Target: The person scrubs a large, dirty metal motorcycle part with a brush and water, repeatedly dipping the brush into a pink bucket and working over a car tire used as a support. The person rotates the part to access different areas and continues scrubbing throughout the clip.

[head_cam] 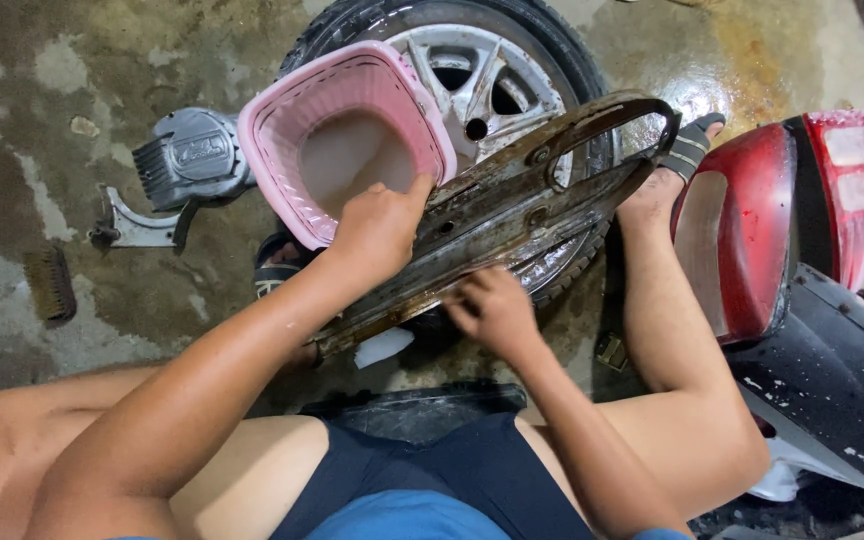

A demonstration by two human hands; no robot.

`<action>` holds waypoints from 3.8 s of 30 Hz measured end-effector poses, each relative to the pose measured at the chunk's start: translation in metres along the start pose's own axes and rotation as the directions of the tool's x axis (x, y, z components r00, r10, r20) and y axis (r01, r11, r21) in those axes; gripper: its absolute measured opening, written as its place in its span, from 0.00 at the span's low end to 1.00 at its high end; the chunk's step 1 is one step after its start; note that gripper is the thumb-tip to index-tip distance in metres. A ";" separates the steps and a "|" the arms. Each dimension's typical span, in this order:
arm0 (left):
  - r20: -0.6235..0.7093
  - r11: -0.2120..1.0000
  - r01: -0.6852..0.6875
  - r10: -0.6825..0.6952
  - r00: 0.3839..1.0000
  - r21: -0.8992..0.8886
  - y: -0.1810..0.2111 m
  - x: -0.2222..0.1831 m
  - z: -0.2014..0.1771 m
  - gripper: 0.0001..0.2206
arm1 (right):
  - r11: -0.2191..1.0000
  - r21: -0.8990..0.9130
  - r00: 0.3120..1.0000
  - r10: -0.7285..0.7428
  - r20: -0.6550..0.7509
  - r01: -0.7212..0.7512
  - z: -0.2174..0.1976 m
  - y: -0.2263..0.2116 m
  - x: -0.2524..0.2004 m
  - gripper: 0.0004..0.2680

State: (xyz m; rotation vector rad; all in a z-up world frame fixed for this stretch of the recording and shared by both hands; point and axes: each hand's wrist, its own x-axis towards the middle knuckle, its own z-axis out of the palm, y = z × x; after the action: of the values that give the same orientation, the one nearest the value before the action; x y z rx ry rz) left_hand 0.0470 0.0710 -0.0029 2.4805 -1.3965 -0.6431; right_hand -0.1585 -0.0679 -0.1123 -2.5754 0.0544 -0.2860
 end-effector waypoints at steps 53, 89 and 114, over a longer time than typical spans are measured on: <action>-0.067 1.000 0.007 -0.007 0.998 -0.009 0.004 -0.003 0.007 0.30 | 0.976 0.175 0.987 0.146 -0.069 -0.132 -0.023 0.024 0.006 0.08; -0.104 0.996 0.066 -0.060 0.993 0.057 0.001 0.006 0.028 0.31 | 0.997 0.078 0.980 0.010 0.199 -0.026 -0.036 0.009 0.010 0.12; -0.141 0.995 0.050 -0.037 0.989 0.086 -0.004 0.004 0.031 0.30 | 0.977 0.215 0.981 -0.026 0.191 -0.016 -0.041 0.017 0.015 0.08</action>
State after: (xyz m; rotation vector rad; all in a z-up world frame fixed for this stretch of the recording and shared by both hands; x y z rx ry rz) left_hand 0.0370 0.0699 -0.0331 2.5761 -1.3510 -0.4141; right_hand -0.1526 -0.1049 -0.0842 -2.3746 -0.0523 -0.0391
